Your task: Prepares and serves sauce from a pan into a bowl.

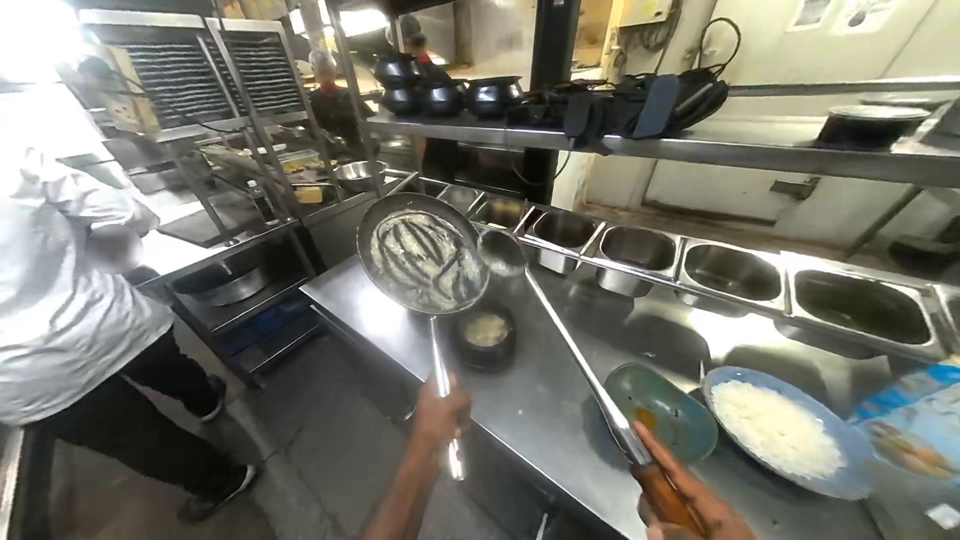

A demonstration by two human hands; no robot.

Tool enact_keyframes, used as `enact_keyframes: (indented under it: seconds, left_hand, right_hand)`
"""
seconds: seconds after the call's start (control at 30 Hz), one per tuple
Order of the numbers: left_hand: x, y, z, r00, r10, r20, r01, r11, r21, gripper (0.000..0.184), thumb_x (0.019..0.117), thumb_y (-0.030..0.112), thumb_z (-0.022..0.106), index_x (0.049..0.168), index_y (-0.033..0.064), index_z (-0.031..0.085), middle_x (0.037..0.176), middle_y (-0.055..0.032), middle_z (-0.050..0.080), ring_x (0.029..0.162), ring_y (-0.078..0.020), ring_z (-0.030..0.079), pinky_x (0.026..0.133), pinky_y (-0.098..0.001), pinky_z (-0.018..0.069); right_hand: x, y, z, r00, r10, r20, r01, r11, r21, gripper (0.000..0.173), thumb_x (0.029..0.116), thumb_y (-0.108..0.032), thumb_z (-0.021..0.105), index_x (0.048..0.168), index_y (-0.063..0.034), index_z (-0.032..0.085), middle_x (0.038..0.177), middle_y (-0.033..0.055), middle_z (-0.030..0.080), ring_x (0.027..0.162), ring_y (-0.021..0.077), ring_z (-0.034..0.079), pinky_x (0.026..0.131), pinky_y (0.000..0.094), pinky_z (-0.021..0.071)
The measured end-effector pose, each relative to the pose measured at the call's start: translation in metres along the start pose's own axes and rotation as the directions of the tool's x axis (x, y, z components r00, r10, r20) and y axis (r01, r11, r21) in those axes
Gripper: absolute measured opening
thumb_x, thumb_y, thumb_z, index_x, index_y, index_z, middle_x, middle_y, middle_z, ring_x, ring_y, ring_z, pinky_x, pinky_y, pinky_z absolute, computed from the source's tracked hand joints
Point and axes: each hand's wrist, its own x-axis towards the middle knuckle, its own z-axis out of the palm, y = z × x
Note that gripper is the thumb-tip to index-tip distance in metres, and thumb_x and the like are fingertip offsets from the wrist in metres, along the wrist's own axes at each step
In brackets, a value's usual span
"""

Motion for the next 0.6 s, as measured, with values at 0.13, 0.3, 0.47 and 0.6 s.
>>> enact_keyframes:
  seconds: [0.13, 0.3, 0.47, 0.6]
  left_hand:
    - [-0.042, 0.047, 0.001, 0.99, -0.139, 0.024, 0.141, 0.973, -0.184, 0.021, 0.0914, -0.012, 0.047, 0.103, 0.0045, 0.043, 0.068, -0.0022, 0.052, 0.039, -0.0015, 0.041, 0.033, -0.0141, 0.0359]
    - [-0.054, 0.049, -0.018, 0.982, -0.188, 0.031, 0.19, 0.958, -0.214, 0.023, 0.091, -0.013, 0.047, 0.103, 0.0059, 0.043, 0.07, -0.0021, 0.052, 0.04, -0.0011, 0.04, 0.033, -0.014, 0.0348]
    - [-0.055, 0.03, -0.028, 0.99, -0.143, -0.002, 0.14, 0.976, -0.164, 0.029, 0.0844, -0.013, 0.052, 0.104, 0.0066, 0.043, 0.068, -0.0012, 0.05, 0.039, -0.0022, 0.039, 0.033, -0.0153, 0.0338]
    - [-0.061, 0.003, -0.04, 0.997, -0.07, 0.027, 0.072, 0.995, -0.068, 0.031, 0.0803, -0.009, 0.056, 0.103, 0.0076, 0.042, 0.062, 0.0006, 0.049, 0.039, -0.0041, 0.04, 0.034, -0.0178, 0.035]
  right_hand:
    - [0.054, 0.053, 0.029, 0.926, -0.363, -0.103, 0.183, 0.671, -0.719, 0.074, 0.0929, -0.012, 0.061, 0.161, -0.0087, 0.033, 0.125, 0.0185, 0.068, 0.09, 0.0253, 0.072, 0.078, 0.0469, 0.061]
    - [0.079, 0.084, 0.038, 0.929, -0.369, -0.037, 0.128, 0.413, -0.902, 0.073, 0.0889, -0.011, 0.057, 0.159, -0.0239, 0.042, 0.099, 0.0149, 0.072, 0.076, 0.0323, 0.071, 0.064, 0.0534, 0.0587]
    - [0.13, 0.034, 0.032, 0.963, -0.27, 0.008, 0.111, 0.367, -0.924, 0.071, 0.0933, -0.014, 0.053, 0.161, -0.0295, 0.036, 0.114, 0.0132, 0.071, 0.092, 0.0333, 0.071, 0.078, 0.0554, 0.058]
    - [0.17, 0.001, 0.045, 0.984, -0.177, 0.012, 0.076, 0.358, -0.931, 0.07, 0.0969, -0.015, 0.05, 0.162, -0.0323, 0.032, 0.126, 0.0121, 0.069, 0.104, 0.0327, 0.07, 0.089, 0.0543, 0.0556]
